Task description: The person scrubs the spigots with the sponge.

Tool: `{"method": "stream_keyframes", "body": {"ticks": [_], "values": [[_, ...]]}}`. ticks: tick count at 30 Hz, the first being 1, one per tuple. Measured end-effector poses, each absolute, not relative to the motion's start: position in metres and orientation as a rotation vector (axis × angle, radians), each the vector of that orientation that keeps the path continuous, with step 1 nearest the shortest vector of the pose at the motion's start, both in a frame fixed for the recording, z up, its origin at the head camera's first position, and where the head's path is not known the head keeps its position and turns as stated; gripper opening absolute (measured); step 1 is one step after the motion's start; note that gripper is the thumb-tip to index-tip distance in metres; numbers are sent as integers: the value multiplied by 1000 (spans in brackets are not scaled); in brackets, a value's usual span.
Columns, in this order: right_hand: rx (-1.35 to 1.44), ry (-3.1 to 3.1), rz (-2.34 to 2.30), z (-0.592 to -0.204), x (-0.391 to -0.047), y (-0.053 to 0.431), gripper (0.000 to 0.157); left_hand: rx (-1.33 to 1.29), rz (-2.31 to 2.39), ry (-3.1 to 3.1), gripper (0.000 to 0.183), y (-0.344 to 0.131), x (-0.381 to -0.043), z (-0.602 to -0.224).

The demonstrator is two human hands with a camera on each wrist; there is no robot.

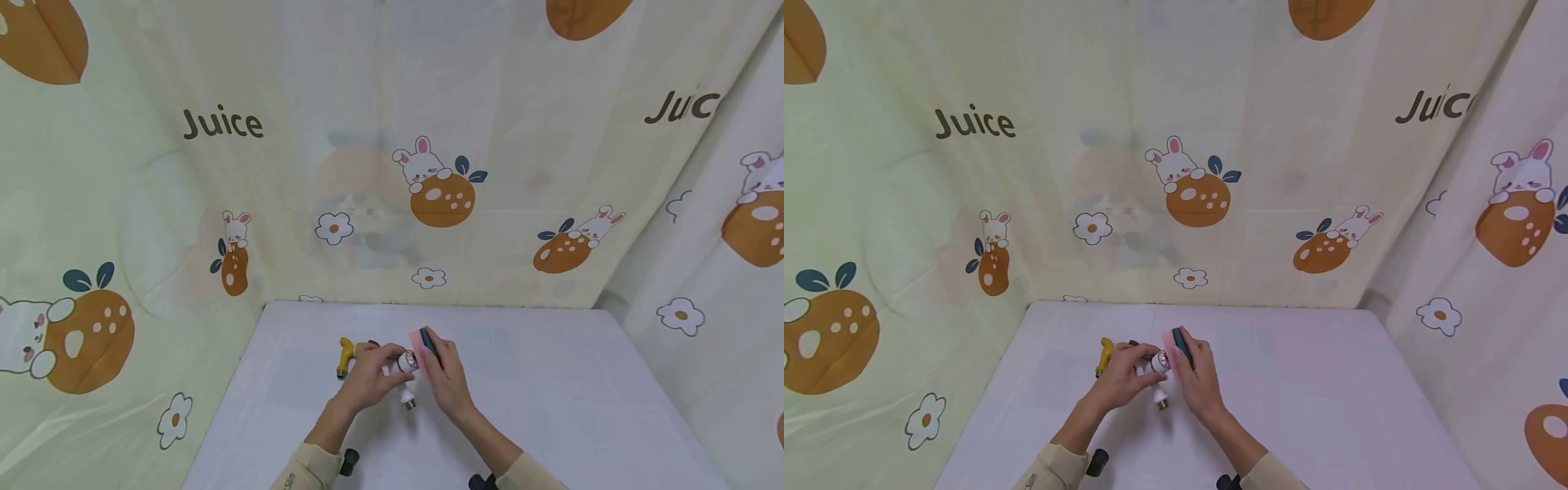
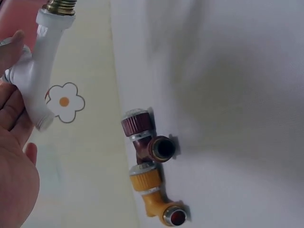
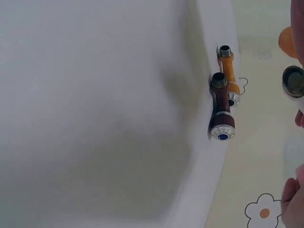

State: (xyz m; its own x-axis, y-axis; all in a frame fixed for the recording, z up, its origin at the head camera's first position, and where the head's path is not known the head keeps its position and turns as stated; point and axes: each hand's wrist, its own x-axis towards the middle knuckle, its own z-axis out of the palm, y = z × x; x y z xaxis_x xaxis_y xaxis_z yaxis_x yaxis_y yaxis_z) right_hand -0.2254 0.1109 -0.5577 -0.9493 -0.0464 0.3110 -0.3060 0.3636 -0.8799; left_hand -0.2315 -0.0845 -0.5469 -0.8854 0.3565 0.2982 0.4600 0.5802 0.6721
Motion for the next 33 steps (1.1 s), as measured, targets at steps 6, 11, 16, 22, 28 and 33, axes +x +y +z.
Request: {"method": "stream_keyframes", "body": {"ticks": [6, 11, 16, 22, 28, 33], "values": [[426, -2279, 1536, -557, -216, 108, 54, -709, -1102, -2599, 34, -86, -230, -544], [557, -2236, 1355, -557, -210, 103, 63, -671, -993, -2565, 29, -85, -231, -543], [595, -2257, 1212, -559, -208, 97, 66, -687, -1108, -2604, 31, -85, -231, -542], [524, -2316, 1199, -553, -207, 92, 66, -750, -1364, -2590, 31, -84, -231, -541], [456, -2364, 1333, -552, -211, 91, 63, -779, -1355, -2580, 28, -82, -231, -544], [390, -2369, 1452, -553, -214, 92, 60, -768, -1345, -2612, 26, -78, -230, -546]]}}
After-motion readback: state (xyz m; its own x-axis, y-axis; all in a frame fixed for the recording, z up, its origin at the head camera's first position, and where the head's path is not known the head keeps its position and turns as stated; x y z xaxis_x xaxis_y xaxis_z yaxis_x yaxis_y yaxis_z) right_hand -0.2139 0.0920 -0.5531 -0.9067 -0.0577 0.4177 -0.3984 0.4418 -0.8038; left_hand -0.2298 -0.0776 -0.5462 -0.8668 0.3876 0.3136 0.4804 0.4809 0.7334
